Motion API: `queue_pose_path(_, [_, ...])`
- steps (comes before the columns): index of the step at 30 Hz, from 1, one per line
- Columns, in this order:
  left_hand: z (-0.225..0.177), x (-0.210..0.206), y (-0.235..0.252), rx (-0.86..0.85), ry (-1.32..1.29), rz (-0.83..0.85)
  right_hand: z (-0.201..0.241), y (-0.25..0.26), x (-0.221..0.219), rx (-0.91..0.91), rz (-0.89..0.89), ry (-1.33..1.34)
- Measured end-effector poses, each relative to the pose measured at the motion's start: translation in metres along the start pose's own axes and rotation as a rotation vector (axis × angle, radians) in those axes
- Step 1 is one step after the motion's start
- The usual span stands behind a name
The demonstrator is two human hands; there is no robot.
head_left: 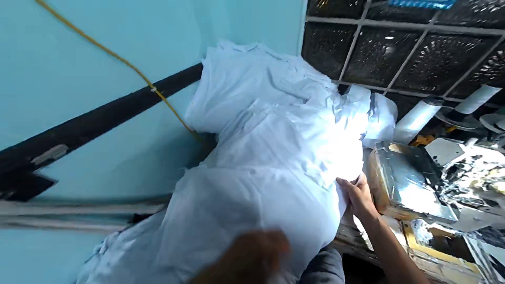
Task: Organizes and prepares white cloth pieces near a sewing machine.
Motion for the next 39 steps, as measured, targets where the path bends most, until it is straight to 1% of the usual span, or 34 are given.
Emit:
queue_pose_path(2, [0.067, 0.028, 0.02, 0.227, 0.12, -0.234, -0.002, -0.005, 0.0, 0.085, -0.026, -0.069])
queue_pose_path(4, [0.146, 0.054, 0.027, 0.49, 0.108, -0.395, -0.003, -0.011, 0.004, 0.205, -0.027, -0.166])
queue_pose_path(6, [0.197, 0.074, 0.024, 0.794, -0.01, -0.451, 0.0, -0.022, 0.011, 0.353, -0.017, -0.3])
queue_pose_path(7, [0.216, 0.077, 0.023, 0.885, -0.07, -0.452, 0.002, -0.028, 0.013, 0.44, -0.009, -0.363])
queue_pose_path(8, [0.23, 0.077, 0.024, 0.934, -0.118, -0.443, 0.006, -0.033, 0.012, 0.521, 0.0, -0.414])
queue_pose_path(10, [0.243, 0.07, 0.035, 0.963, -0.205, -0.39, 0.02, -0.045, 0.004, 0.621, 0.051, -0.475])
queue_pose_path(12, [0.257, 0.061, 0.049, 0.963, -0.269, -0.305, 0.032, -0.058, -0.009, 0.668, 0.155, -0.491])
queue_pose_path(14, [0.269, 0.056, 0.06, 0.946, -0.263, -0.262, 0.035, -0.069, -0.019, 0.705, 0.263, -0.477])
queue_pose_path(16, [0.266, 0.053, 0.07, 0.907, -0.206, -0.242, 0.034, -0.076, -0.024, 0.715, 0.324, -0.463])
queue_pose_path(18, [0.248, 0.056, 0.079, 0.866, -0.211, -0.251, 0.033, -0.078, -0.026, 0.671, 0.372, -0.4])
queue_pose_path(19, [0.237, 0.058, 0.084, 0.85, -0.276, -0.283, 0.033, -0.077, -0.027, 0.628, 0.396, -0.341])
queue_pose_path(21, [0.219, 0.061, 0.094, 0.783, -0.502, -0.384, 0.035, -0.074, -0.03, 0.507, 0.436, -0.227])
queue_pose_path(22, [0.215, 0.06, 0.1, 0.746, -0.602, -0.407, 0.037, -0.072, -0.031, 0.452, 0.444, -0.192])
queue_pose_path(23, [0.21, 0.059, 0.106, 0.718, -0.687, -0.401, 0.039, -0.071, -0.033, 0.41, 0.446, -0.169])
queue_pose_path(24, [0.202, 0.059, 0.111, 0.701, -0.746, -0.357, 0.039, -0.07, -0.033, 0.377, 0.448, -0.152])
queue_pose_path(26, [0.192, 0.054, 0.118, 0.707, -0.738, -0.284, 0.036, -0.07, -0.033, 0.344, 0.458, -0.124])
queue_pose_path(28, [0.177, 0.05, 0.12, 0.762, -0.634, -0.292, 0.032, -0.071, -0.032, 0.346, 0.478, -0.093])
queue_pose_path(30, [0.147, 0.05, 0.113, 0.753, -0.423, -0.336, 0.036, -0.074, -0.034, 0.317, 0.53, -0.021])
queue_pose_path(32, [0.105, 0.044, 0.098, 0.699, -0.193, -0.368, 0.044, -0.081, -0.041, 0.3, 0.604, 0.096])
queue_pose_path(33, [0.084, 0.036, 0.09, 0.642, -0.101, -0.401, 0.05, -0.085, -0.046, 0.308, 0.641, 0.158])
queue_pose_path(34, [0.068, 0.025, 0.081, 0.545, -0.018, -0.458, 0.057, -0.091, -0.052, 0.316, 0.66, 0.21])
queue_pose_path(36, [0.047, 0.0, 0.066, 0.37, 0.107, -0.557, 0.071, -0.104, -0.062, 0.299, 0.595, 0.272])
queue_pose_path(39, [0.03, -0.03, 0.053, 0.197, 0.249, -0.654, 0.085, -0.117, -0.07, 0.168, 0.399, 0.39])
Point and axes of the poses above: each hand's wrist, its own y-axis towards the middle knuckle, its own x-axis out of the back of the hand, z = x × y, the point moved 2 cm from there along y, towards the middle knuckle, and after that the axes turned 10 degrees about x, right-handed, at the moved point
